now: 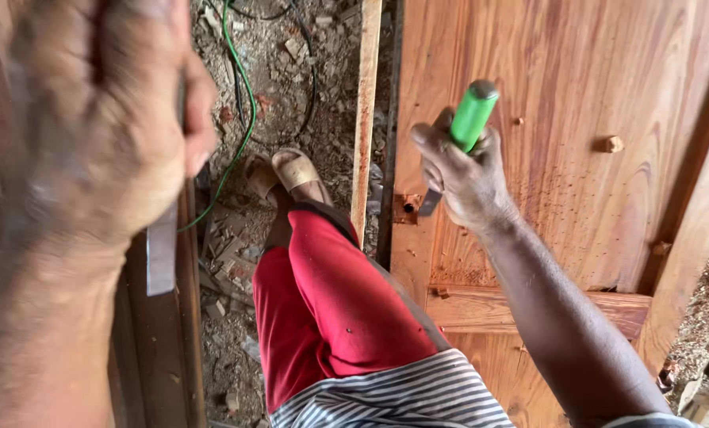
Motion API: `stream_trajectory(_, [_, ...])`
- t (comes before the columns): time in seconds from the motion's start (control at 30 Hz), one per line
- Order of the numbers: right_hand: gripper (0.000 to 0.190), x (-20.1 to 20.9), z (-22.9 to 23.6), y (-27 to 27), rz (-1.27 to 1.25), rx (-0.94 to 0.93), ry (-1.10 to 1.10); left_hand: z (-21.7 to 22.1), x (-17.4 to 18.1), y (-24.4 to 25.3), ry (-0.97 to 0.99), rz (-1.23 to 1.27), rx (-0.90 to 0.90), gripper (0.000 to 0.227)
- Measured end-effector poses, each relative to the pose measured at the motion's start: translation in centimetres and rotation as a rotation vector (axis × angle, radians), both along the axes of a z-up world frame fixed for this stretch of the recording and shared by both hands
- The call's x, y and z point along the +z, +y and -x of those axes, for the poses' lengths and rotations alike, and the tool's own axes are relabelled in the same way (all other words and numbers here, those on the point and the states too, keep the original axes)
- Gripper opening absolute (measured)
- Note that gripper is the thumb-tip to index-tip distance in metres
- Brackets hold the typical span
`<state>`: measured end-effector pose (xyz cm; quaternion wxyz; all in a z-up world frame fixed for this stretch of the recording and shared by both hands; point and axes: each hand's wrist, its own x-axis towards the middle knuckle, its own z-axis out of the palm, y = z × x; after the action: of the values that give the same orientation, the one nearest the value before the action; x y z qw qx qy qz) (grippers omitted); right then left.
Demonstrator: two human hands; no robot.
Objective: The person uses a hammer and a green-handled tool to work on a wooden door, repeatedly striking the tool to adjust the wood.
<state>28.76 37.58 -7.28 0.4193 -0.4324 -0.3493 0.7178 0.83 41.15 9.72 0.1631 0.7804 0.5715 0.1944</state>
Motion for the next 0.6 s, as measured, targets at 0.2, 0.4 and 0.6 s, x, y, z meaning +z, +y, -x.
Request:
stream_trajectory(0.2, [0.027,-1.1,3.1,0.1,-0.134,0.031,-0.052,-0.6,-0.1,-3.0,-0.37,0.339,0.102,0.024])
stream_trajectory(0.4, [0.024,-3.2,3.8,-0.7,-0.191,-0.015,-0.109,-0.8,1.1,-3.9,-0.39,0.336,-0.014,0.017])
stream_trajectory(0.6, [0.035,-1.3,4.9,-0.2,-0.18,-0.001,-0.181,-4.0,-1.3,-3.7,-0.177,0.319,-0.131,0.017])
